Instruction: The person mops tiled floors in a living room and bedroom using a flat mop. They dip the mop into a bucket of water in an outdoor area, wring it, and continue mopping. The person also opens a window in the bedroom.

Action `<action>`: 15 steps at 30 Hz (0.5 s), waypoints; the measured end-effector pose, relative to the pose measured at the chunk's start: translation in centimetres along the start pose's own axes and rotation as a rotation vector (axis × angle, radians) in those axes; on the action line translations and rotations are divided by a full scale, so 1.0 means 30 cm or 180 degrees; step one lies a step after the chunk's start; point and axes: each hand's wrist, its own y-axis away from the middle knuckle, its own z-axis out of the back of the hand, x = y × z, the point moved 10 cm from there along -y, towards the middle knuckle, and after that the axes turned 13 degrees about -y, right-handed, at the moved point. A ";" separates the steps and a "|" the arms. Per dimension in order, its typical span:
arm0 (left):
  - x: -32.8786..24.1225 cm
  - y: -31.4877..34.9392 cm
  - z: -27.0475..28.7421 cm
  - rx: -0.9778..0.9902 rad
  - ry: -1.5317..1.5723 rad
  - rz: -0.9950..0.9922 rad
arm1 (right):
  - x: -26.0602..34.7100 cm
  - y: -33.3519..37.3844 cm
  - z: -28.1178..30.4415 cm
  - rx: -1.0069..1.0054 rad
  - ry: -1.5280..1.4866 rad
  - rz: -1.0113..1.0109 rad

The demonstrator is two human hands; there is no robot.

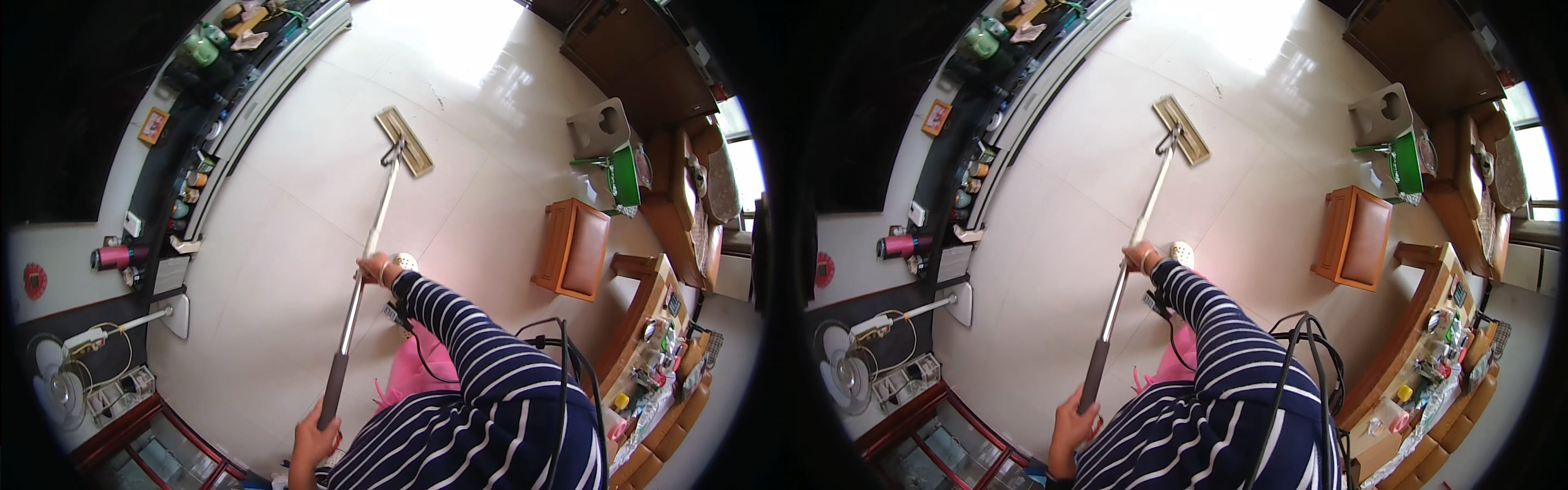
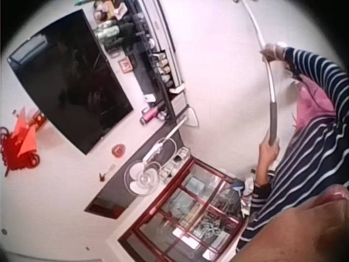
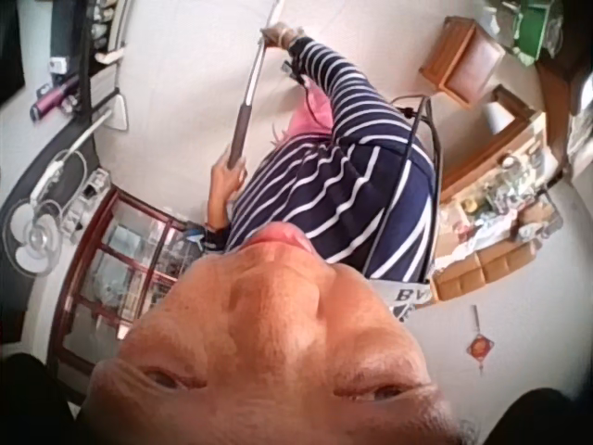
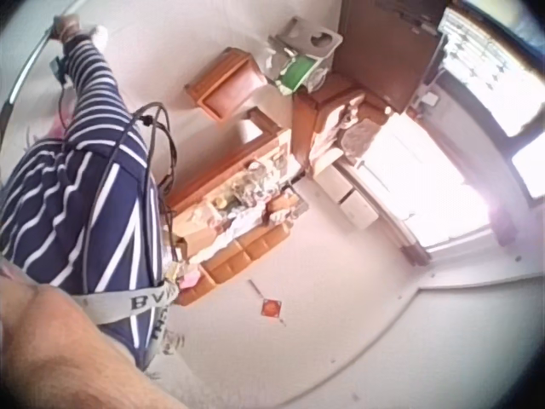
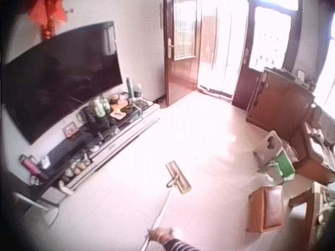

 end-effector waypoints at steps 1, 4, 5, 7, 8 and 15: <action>0.051 0.086 0.003 -0.0152 -0.0006 -0.0044 | -0.137 0.003 -0.006 0.0070 -0.0025 -0.0450; 0.242 0.307 -0.019 -0.0076 0.0498 0.0095 | -0.448 0.059 -0.035 0.0250 0.0343 -0.0542; 0.317 0.375 -0.008 -0.0087 0.0249 0.0263 | -0.545 0.098 -0.049 0.0309 0.0607 -0.0602; 0.457 0.527 0.044 -0.0077 -0.0655 0.0697 | -0.705 0.192 -0.081 0.0203 0.1025 -0.0618; 0.511 0.594 0.079 -0.0070 -0.1307 0.0958 | -0.771 0.240 -0.098 0.0119 0.0980 -0.0803; 0.311 0.789 0.328 -0.1488 -0.2153 0.1417 | -0.730 0.416 -0.161 -0.0005 -0.0033 -0.0836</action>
